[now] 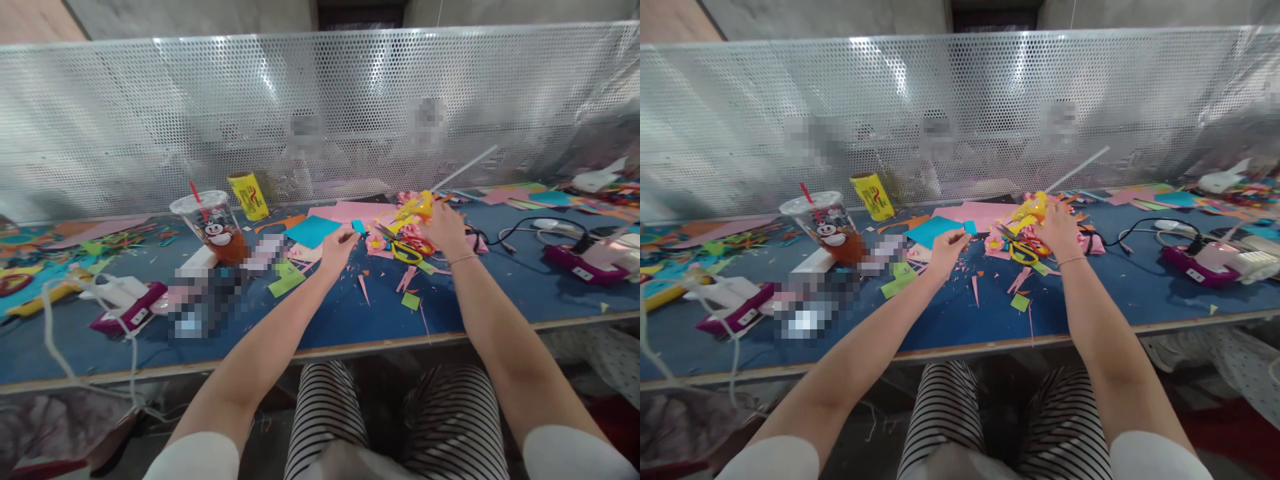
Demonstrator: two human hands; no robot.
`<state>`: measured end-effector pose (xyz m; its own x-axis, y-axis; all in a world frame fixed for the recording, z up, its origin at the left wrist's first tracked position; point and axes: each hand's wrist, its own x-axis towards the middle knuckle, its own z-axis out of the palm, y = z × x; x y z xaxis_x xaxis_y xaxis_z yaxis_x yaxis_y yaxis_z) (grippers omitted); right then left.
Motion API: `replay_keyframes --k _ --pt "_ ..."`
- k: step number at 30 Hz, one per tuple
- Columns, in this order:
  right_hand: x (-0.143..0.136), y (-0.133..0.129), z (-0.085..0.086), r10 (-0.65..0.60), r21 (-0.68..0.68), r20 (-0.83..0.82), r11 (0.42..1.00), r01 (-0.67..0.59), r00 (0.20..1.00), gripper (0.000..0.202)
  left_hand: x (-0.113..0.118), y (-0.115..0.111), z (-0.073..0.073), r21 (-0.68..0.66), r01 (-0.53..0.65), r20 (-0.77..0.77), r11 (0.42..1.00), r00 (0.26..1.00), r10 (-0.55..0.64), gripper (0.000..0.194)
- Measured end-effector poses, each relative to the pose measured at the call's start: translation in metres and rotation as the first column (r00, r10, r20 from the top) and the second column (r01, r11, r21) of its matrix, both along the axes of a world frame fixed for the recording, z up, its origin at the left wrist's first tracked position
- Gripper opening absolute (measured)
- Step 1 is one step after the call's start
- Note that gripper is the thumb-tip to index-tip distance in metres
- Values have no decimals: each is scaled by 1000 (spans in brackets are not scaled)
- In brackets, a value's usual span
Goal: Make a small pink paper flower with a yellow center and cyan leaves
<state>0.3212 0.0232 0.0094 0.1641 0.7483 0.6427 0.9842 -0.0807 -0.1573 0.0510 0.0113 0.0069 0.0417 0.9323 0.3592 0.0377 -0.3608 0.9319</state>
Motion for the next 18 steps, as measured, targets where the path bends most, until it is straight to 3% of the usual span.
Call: replay_keyframes --k 2,5,8,12,15,18 --pt "31 6 -4 -152 -33 -114 988 149 982 48 0 0 1 -9 -16 3 1000 1000 16 20" --pt "70 12 -12 -316 -70 -320 948 310 893 56 0 0 1 -11 -34 -9 999 999 34 24" --pt "91 12 -24 -386 -83 -410 918 387 826 57 0 0 2 -19 -33 -13 999 999 32 28" --pt "105 2 -33 -409 -77 -453 903 422 792 34 -1 2 1 -15 -23 -33 1000 999 23 28" --pt "102 1 -27 -293 -2 -499 941 337 815 23 -2 3 0 -23 -7 -46 1000 999 6 30" --pt "68 10 -12 98 180 -631 983 22 770 18 0 4 0 -37 73 -82 997 994 -76 40"
